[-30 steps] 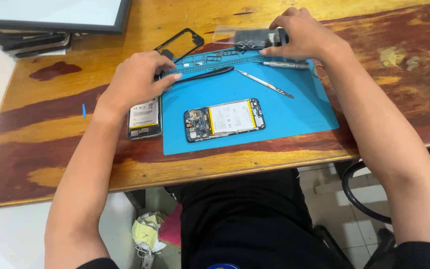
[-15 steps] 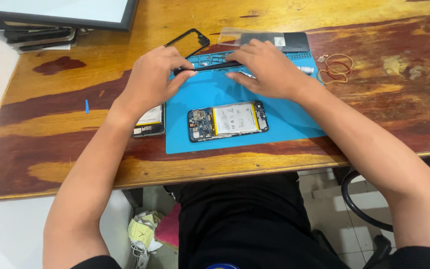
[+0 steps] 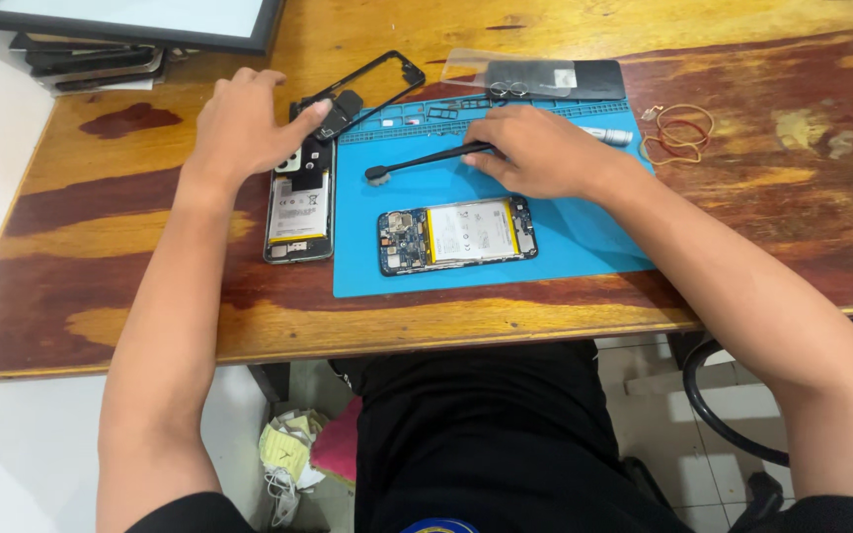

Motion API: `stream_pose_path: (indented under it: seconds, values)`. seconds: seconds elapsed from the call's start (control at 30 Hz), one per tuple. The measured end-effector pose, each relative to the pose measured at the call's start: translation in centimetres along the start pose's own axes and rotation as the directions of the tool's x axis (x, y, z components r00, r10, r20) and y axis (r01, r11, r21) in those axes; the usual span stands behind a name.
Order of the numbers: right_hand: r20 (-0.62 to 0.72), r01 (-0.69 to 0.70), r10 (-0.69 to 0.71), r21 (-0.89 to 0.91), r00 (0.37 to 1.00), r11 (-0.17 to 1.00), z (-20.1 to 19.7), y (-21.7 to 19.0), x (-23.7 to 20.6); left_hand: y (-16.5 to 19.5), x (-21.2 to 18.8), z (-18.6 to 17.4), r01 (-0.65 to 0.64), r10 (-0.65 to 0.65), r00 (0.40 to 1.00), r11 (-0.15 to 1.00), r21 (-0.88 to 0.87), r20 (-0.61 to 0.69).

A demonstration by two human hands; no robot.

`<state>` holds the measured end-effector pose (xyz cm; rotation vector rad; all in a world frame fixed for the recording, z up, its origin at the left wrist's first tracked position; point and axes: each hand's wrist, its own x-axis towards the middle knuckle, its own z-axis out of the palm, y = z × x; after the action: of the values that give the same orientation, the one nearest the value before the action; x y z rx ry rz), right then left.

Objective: The person repairs a disassembled smartphone on a blue mat, using a spudger and tweezers to work around the internals, then seats a new battery into the phone body and presses it into place. They then pick up a precision screwdriver and drive screws to secure components, repositioning the phone as they work.

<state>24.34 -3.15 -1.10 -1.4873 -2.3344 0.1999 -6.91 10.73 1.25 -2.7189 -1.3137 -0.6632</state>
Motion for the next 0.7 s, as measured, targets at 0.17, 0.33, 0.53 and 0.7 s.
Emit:
stream_pose_path:
  seconds: [0.17,0.33,0.53,0.7]
  values:
    - [0.013,-0.018,0.018,0.018,1.0,1.0,0.2,-0.6,0.1,0.5,0.2,0.0,0.034,-0.036,0.995,0.999,0.027,0.092]
    - [0.015,0.005,-0.005,-0.001,1.0,1.0,0.4,-0.6,0.0,1.3,0.4,0.6,-0.055,0.056,0.998,0.998,-0.029,0.04]
    - [0.031,0.015,-0.014,-0.027,0.999,1.0,0.5,-0.5,0.0,0.9,0.7,0.6,-0.1,0.089,0.992,0.987,-0.123,-0.092]
    - [0.014,-0.013,0.013,-0.034,1.0,0.999,0.2,-0.5,0.0,0.7,1.0,-0.1,-0.12,0.053,0.983,0.906,-0.405,-0.173]
